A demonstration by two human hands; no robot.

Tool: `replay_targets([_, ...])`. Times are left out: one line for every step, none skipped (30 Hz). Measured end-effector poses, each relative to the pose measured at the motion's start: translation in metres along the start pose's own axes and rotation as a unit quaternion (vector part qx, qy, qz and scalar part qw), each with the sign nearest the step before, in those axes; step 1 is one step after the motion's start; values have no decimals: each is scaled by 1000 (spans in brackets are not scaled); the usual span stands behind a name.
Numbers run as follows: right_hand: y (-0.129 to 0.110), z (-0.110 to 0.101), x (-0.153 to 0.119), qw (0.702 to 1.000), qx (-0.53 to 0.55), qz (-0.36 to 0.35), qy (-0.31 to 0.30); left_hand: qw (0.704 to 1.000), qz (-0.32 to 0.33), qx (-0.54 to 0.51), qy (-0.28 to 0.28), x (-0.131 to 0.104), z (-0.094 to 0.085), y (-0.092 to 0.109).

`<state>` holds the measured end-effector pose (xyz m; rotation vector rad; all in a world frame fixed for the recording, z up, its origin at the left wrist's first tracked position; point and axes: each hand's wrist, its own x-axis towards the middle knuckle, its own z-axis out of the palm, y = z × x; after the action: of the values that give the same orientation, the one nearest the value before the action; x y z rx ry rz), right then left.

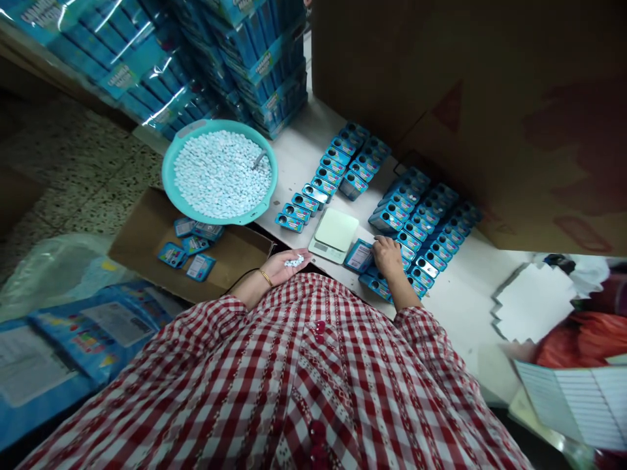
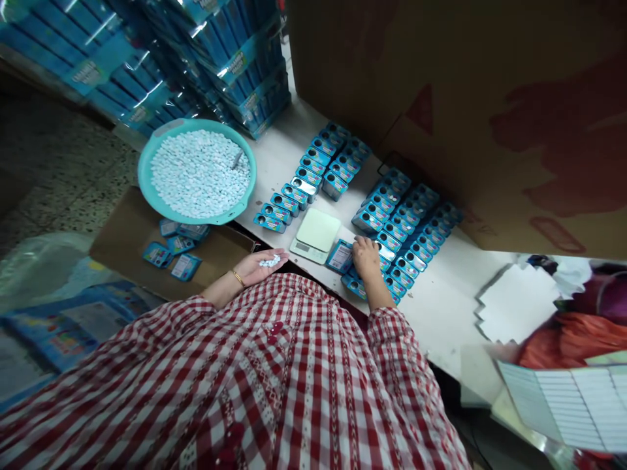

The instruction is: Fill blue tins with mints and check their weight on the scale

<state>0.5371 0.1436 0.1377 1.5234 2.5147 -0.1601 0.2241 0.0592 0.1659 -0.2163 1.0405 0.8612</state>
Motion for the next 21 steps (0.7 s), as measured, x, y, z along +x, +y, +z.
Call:
replay_targets([1, 1, 1, 1000, 5, 9, -15, 1000, 0, 1, 1, 0, 1, 0])
replay_targets([2, 0, 1, 999, 9, 15, -28, 1000, 0, 1, 0, 1, 3, 0])
replay_targets([2, -1, 1, 999, 11, 15, -38, 1000, 1, 2, -2, 1, 4, 0])
replay_targets([2, -4, 0, 999, 12, 8, -44, 1000, 1, 3, -4, 2, 5, 0])
replay_targets([1, -8, -2, 999, 11, -5, -47, 1000, 1, 4, -7, 2, 6, 1])
replay_targets([-1, -12, -4, 999, 9, -21, -46, 1000, 2, 5, -10, 2, 7, 1])
replay_targets([-3, -18, -7, 998, 3, -39, -43, 1000, 3, 6, -12, 3, 7, 1])
replay_targets([-5, -24, -9, 998, -5, -55, -38, 1000, 5, 5, -14, 3, 7, 1])
replay_targets([-8, -30, -11, 997, -14, -66, -30, 1000, 5, 4, -14, 3, 7, 2])
replay_targets([-10, -36, -12, 997, -23, -73, -21, 1000, 5, 2, -13, 3, 7, 1])
replay_targets([-13, -42, -11, 997, -28, -76, -10, 1000, 4, 0, -11, 4, 7, 1])
replay_targets([-16, -47, -8, 997, -30, -77, 1, 1000, 3, -3, -8, 4, 7, 0])
replay_targets([-21, -51, -3, 996, -29, -78, 11, 1000, 1, -5, -7, 4, 7, 0])
replay_targets([-26, -54, 3, 996, -26, -79, 18, 1000, -1, -6, -7, 5, 7, -1])
replay_targets([-31, -56, 10, 996, -22, -81, 24, 1000, -2, -7, -9, 5, 7, -2])
replay_targets([-38, -56, 18, 996, -18, -83, 29, 1000, -2, -7, -13, 5, 7, -2])
replay_targets([-44, -55, 24, 996, -15, -85, 32, 1000, -2, -8, -16, 5, 7, -2])
replay_targets([-50, -54, 30, 996, -11, -87, 34, 1000, -2, -10, -18, 5, 7, -2])
replay_targets([-56, -52, 34, 995, -5, -90, 33, 1000, 0, -12, -18, 5, 7, -2])
replay_targets([-61, -50, 35, 995, 3, -94, 32, 1000, 2, -14, -17, 4, 6, -2])
replay_targets([-66, -49, 34, 995, 14, -97, 32, 1000, 5, -17, -14, 4, 4, -1])
